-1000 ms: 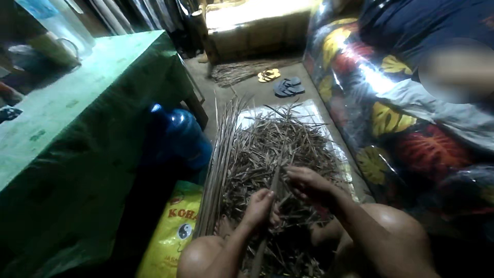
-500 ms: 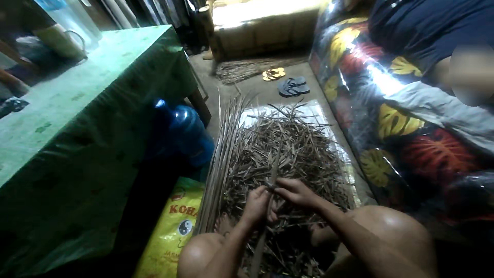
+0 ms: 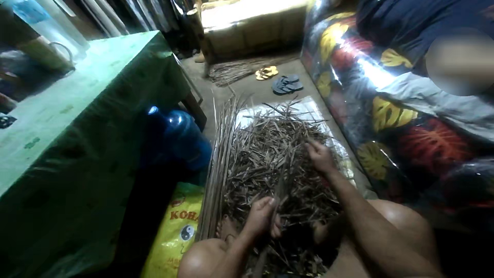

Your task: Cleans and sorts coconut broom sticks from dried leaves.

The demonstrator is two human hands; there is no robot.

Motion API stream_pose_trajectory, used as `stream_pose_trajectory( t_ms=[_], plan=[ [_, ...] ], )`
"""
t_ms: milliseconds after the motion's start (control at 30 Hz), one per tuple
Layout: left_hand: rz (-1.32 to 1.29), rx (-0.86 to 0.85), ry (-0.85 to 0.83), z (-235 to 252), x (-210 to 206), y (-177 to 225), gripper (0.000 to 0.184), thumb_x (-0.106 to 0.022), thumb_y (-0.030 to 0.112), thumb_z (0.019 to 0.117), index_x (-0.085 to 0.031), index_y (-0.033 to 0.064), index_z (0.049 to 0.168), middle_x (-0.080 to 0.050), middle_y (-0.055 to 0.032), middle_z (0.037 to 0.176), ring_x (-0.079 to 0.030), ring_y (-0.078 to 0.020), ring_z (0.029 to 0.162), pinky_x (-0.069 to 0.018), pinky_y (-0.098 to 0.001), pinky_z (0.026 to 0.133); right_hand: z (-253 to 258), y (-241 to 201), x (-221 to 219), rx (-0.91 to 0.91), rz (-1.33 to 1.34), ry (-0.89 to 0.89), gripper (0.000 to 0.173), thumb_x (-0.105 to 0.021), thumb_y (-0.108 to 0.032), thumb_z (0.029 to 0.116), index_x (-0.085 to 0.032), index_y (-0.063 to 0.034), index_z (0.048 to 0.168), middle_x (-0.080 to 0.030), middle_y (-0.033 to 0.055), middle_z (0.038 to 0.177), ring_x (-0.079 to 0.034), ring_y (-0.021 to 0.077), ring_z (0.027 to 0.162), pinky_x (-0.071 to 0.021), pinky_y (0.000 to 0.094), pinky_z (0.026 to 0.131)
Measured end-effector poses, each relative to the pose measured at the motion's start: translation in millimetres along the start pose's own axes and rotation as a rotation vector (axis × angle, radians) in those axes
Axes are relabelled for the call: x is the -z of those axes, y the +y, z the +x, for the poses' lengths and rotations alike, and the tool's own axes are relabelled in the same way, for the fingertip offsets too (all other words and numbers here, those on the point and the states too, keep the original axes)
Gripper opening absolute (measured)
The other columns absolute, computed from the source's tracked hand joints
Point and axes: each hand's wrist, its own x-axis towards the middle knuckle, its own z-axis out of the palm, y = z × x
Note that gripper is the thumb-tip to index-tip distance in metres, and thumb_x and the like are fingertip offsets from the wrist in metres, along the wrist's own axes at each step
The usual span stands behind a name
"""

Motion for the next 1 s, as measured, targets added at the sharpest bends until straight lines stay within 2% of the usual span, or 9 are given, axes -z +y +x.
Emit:
stream_pose_trajectory(
  t_ms=[67, 100, 200, 333, 433, 567, 733, 867, 1000],
  plan=[
    [-0.066, 0.035, 0.03, 0.1, 0.5, 3.8, 0.035, -0.029, 0.02, 0.1135, -0.056, 0.0, 0.106, -0.056, -0.0009, 0.056, -0.056, -0.0077, 0.042, -0.0502, -0.0216, 0.041, -4.0, -7.8, 1.6, -0.071, 0.088, -0.025, 0.037, -0.047, -0.019, 0.1086, -0.057, 0.0024, 0.137, -0.065, 0.0137, 0.088, -0.058, 0.0152, 0.066, -0.0526, 0.0364, 0.065],
    [-0.084, 0.049, 0.042, 0.9, 0.0, 5.8, 0.035, -0.029, 0.021, 0.1138, -0.056, 0.0002, 0.106, -0.055, -0.0006, 0.056, -0.055, -0.0075, 0.043, -0.0501, -0.0214, 0.041, -11.2, -15.4, 2.1, -0.074, 0.15, -0.117, 0.036, -0.046, -0.019, 0.1088, -0.056, 0.0019, 0.137, -0.063, 0.0087, 0.086, -0.055, 0.0096, 0.062, -0.0514, 0.0308, 0.061],
    [-0.128, 0.052, 0.064, 5.7, -0.5, 9.1, 0.036, -0.029, 0.022, 0.1141, -0.057, 0.0004, 0.106, -0.054, 0.0006, 0.056, -0.054, -0.0067, 0.043, -0.0496, -0.0209, 0.042, -40.7, -33.9, -7.6, -0.057, 0.3, -0.467, 0.034, -0.044, -0.017, 0.1073, -0.059, 0.0003, 0.132, -0.062, -0.0011, 0.087, -0.051, 0.0007, 0.061, -0.0471, 0.0204, 0.057],
    [-0.196, 0.01, 0.06, 12.9, 1.6, 7.1, 0.038, -0.026, 0.021, 0.114, -0.057, 0.0026, 0.103, -0.05, 0.0031, 0.054, -0.049, -0.004, 0.041, -0.045, -0.0181, 0.039, -73.8, -38.1, -34.0, -0.006, 0.346, -0.688, 0.034, -0.045, -0.02, 0.1058, -0.059, -0.0003, 0.129, -0.058, -0.002, 0.08, -0.05, 0.0028, 0.059, -0.0464, 0.0222, 0.055],
    [-0.271, -0.014, 0.02, 16.3, 2.9, 1.5, 0.037, -0.023, 0.02, 0.1137, -0.056, 0.0048, 0.103, -0.047, 0.0055, 0.054, -0.045, -0.0014, 0.04, -0.0412, -0.0154, 0.039, -77.7, -27.0, -46.8, 0.193, 0.265, -0.614, 0.033, -0.044, -0.019, 0.1063, -0.063, 0.0024, 0.122, -0.064, 0.003, 0.088, -0.055, 0.0023, 0.068, -0.0492, 0.021, 0.065],
    [-0.338, -0.004, -0.054, 16.5, 3.1, -1.9, 0.038, -0.02, 0.018, 0.1127, -0.054, 0.0084, 0.1, -0.043, 0.0096, 0.052, -0.04, 0.0026, 0.038, -0.0355, -0.0116, 0.038, -72.8, -15.0, -50.3, 0.424, 0.091, -0.397, 0.034, -0.048, -0.017, 0.1044, -0.066, 0.0069, 0.121, -0.072, 0.015, 0.094, -0.068, 0.0131, 0.08, -0.056, 0.03, 0.079],
    [-0.37, 0.063, -0.164, 9.6, -0.8, -7.9, 0.037, -0.02, 0.02, 0.1126, -0.053, 0.0095, 0.1, -0.044, 0.0097, 0.052, -0.041, 0.0028, 0.037, -0.0358, -0.0109, 0.036, -44.5, -12.2, -32.3, 0.222, 0.07, -0.232, 0.039, -0.047, -0.015, 0.1051, -0.061, 0.0101, 0.132, -0.07, 0.0233, 0.112, -0.069, 0.0202, 0.093, -0.055, 0.036, 0.089],
    [-0.367, 0.077, -0.179, 8.6, 0.6, -12.2, 0.038, -0.022, 0.021, 0.1126, -0.055, 0.0087, 0.1, -0.045, 0.009, 0.052, -0.042, 0.0023, 0.037, -0.0376, -0.0114, 0.036, -12.8, -1.3, -22.2, 0.089, 0.194, -0.082, 0.034, -0.045, -0.012, 0.1051, -0.061, 0.0089, 0.126, -0.064, 0.008, 0.085, -0.056, 0.0038, 0.068, -0.0512, 0.0246, 0.067],
    [-0.385, 0.079, -0.199, 6.0, 3.6, -13.1, 0.038, -0.022, 0.021, 0.1122, -0.055, 0.0087, 0.099, -0.046, 0.0078, 0.052, -0.044, 0.0012, 0.037, -0.0389, -0.012, 0.036, 4.3, -4.1, -9.4, -0.116, 0.237, 0.077, 0.035, -0.044, -0.013, 0.1093, -0.056, 0.0055, 0.135, -0.059, 0.0049, 0.078, -0.05, 0.0043, 0.058, -0.0474, 0.0236, 0.058]
  ],
)
